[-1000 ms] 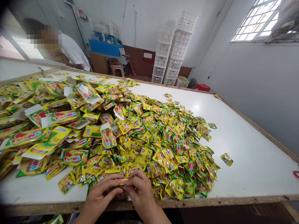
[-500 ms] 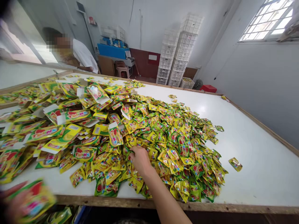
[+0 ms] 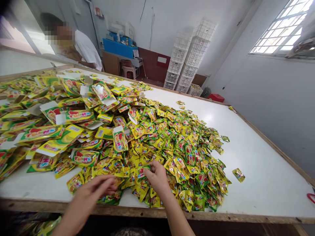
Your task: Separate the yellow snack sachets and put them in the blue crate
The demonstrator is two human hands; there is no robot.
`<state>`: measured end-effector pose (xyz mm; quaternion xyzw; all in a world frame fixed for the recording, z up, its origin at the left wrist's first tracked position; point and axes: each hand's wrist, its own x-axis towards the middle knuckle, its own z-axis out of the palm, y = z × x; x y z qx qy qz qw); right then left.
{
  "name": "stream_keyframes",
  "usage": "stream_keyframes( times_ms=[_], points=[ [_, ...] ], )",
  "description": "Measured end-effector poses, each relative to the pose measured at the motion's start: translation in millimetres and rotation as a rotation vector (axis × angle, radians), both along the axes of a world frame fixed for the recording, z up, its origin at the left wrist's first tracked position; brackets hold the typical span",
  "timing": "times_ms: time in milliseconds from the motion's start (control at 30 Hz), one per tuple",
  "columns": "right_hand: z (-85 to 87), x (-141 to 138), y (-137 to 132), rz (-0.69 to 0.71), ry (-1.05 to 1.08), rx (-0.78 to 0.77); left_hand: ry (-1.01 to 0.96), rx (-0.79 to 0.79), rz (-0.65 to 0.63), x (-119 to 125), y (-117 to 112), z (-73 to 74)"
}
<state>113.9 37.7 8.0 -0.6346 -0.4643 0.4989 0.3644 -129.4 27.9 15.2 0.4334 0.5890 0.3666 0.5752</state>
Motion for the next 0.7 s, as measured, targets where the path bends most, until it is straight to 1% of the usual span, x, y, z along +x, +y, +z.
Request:
stream_keyframes(
  times_ms=[33, 100, 133, 200, 267, 333, 367, 433, 467, 533, 567, 633, 700],
  points=[
    [1.8, -0.1, -2.8, -0.019, 0.076, -0.012, -0.105, -0.051, -0.105, 26.6, 6.8, -1.5],
    [5.5, 3.0, -8.6, -0.049, 0.215, -0.015, -0.22, -0.018, -0.201, 73.0, 15.4, -3.2],
    [7.1, 5.5, -11.7, -0.051, 0.255, -0.008, -0.247, 0.003, -0.214, 90.0, 16.8, -4.0],
    [8.2, 10.4, -18.0, -0.055, 0.251, 0.039, -0.266, 0.022, -0.194, 110.4, 14.6, -6.8],
    [5.5, 12.7, -23.9, -0.066, 0.127, 0.136, -0.251, 0.004, -0.17, 117.1, 8.1, -11.5],
    [-1.5, 11.5, -28.1, -0.075, 0.002, 0.222, -0.209, -0.02, -0.167, 117.4, 0.5, -17.3],
    [-6.2, 10.0, -29.1, -0.082, -0.024, 0.238, -0.178, -0.035, -0.174, 116.7, -2.3, -20.2],
    [-16.3, 6.8, -28.3, -0.13, -0.02, 0.237, -0.1, -0.05, -0.193, 114.1, -3.4, -25.7],
    [-21.0, 5.8, -26.5, -0.176, -0.016, 0.237, -0.052, -0.041, -0.201, 112.4, -1.2, -28.3],
    [-27.5, 6.1, -21.8, -0.275, -0.003, 0.249, 0.055, 0.013, -0.213, 108.9, 8.0, -32.9],
    [-28.8, 7.2, -19.8, -0.292, 0.015, 0.251, 0.11, 0.055, -0.219, 107.6, 13.4, -34.3],
    [-27.3, 10.5, -19.9, -0.247, 0.049, 0.253, 0.216, 0.136, -0.239, 107.0, 20.8, -33.6],
    [-23.6, 14.3, -26.5, -0.179, 0.037, 0.267, 0.309, 0.193, -0.265, 108.7, 19.6, -27.8]
  ],
)
